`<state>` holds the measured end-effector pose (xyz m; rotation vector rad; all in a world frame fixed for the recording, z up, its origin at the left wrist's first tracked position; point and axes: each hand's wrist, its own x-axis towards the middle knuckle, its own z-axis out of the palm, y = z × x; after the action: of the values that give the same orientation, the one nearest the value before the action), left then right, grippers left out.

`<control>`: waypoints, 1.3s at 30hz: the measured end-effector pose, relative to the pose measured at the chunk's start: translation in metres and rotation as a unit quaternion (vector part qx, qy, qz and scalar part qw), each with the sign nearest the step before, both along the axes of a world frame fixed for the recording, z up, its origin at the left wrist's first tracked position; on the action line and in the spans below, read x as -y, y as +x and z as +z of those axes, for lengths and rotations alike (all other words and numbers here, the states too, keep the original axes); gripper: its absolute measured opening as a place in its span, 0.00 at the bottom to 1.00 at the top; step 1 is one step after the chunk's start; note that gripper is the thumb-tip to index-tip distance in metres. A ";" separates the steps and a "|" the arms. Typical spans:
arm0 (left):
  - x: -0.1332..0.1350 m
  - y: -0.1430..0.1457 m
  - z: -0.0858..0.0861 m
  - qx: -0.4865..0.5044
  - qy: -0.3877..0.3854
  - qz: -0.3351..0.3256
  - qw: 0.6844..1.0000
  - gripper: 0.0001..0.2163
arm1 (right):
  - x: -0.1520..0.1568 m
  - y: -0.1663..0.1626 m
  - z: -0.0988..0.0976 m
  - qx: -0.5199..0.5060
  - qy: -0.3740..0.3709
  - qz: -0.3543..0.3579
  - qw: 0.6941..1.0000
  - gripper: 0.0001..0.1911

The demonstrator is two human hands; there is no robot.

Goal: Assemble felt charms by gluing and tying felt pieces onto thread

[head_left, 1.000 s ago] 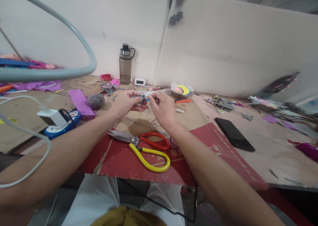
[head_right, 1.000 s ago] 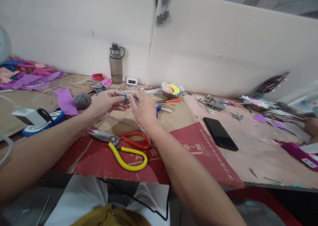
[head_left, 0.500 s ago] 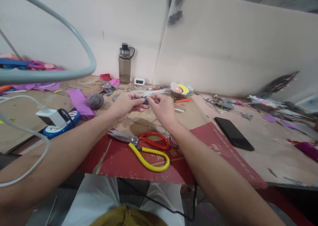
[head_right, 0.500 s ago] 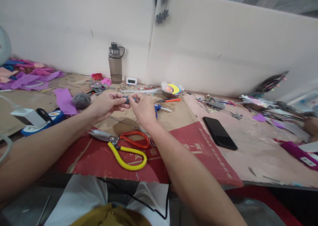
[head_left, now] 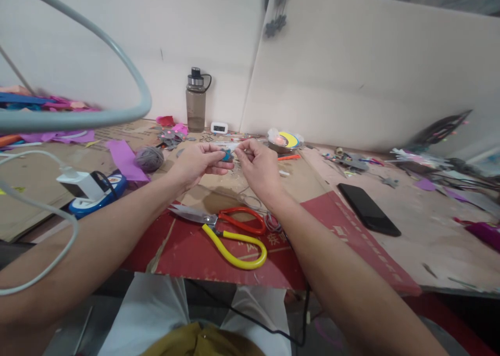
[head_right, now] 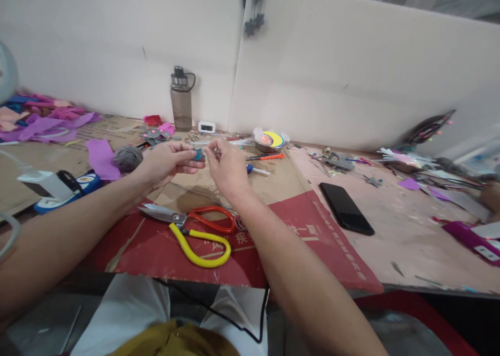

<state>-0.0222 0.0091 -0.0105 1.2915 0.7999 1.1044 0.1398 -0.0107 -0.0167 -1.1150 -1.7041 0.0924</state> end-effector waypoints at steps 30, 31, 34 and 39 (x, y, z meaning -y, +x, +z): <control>0.011 0.006 0.003 -0.061 0.060 -0.030 0.996 0.10 | 0.003 -0.003 0.007 0.111 -0.022 -0.026 0.993 0.18; 0.011 0.006 0.003 -0.062 0.060 -0.030 0.996 0.10 | 0.003 -0.003 0.008 0.113 -0.022 -0.026 0.993 0.18; 0.011 0.007 0.003 -0.064 0.062 -0.021 0.996 0.09 | 0.004 -0.003 0.008 0.119 -0.025 -0.024 0.992 0.20; 0.011 0.007 0.001 -0.055 0.059 -0.003 0.997 0.08 | 0.004 -0.004 0.008 0.104 -0.047 -0.016 0.993 0.24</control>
<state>-0.0148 -0.0017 -0.0092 1.4631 0.8209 1.0973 0.1354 -0.0148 -0.0087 -1.2558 -1.8815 0.0379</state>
